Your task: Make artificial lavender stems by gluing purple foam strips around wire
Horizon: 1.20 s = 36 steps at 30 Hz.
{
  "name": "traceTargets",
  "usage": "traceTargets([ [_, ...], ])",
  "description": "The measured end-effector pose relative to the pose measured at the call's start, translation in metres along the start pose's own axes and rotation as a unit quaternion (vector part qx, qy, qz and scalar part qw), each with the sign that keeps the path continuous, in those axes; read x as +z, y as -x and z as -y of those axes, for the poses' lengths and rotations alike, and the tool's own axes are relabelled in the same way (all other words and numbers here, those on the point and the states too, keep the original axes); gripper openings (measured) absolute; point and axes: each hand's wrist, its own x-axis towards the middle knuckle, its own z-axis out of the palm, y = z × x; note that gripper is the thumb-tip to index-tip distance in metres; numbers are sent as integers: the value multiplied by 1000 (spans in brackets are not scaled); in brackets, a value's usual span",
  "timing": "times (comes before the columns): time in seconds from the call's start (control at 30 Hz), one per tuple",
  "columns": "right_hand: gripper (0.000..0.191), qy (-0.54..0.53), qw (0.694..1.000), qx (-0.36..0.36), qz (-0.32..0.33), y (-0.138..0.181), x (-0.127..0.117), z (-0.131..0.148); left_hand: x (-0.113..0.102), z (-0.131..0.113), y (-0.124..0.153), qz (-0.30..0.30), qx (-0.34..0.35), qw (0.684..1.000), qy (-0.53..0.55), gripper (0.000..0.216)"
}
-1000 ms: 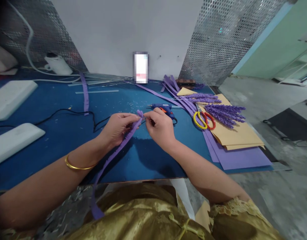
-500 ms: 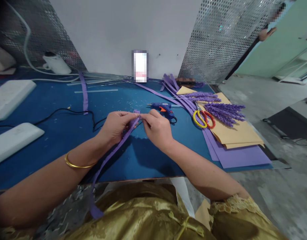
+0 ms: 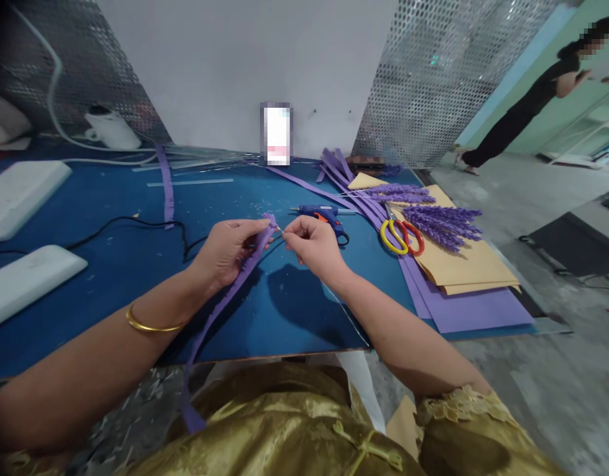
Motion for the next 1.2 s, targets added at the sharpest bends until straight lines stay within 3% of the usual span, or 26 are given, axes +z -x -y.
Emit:
traceTargets([
  [0.2,9,120,989,-85,-17,6,4,-7,-1,-6,4,-8,-12,999,-29,15],
  [0.4,7,139,981,-135,-8,9,4,-9,0,-9,5,-13,-9,999,-43,9],
  [0.57,9,149,980,-129,-31,9,3,-8,-1,-12,5,10,-21,1000,-21,10],
  [0.8,9,151,979,-136,-35,8,3,-8,-1,-13,5,-4,-32,999,3,18],
  [0.97,8,157,975,-152,-32,9,4,-7,-2,-10,4,-7,-5,999,-32,21],
  [1.2,8,100,990,-93,-15,10,5,-5,-1,-8,2,-19,68,995,-73,23],
])
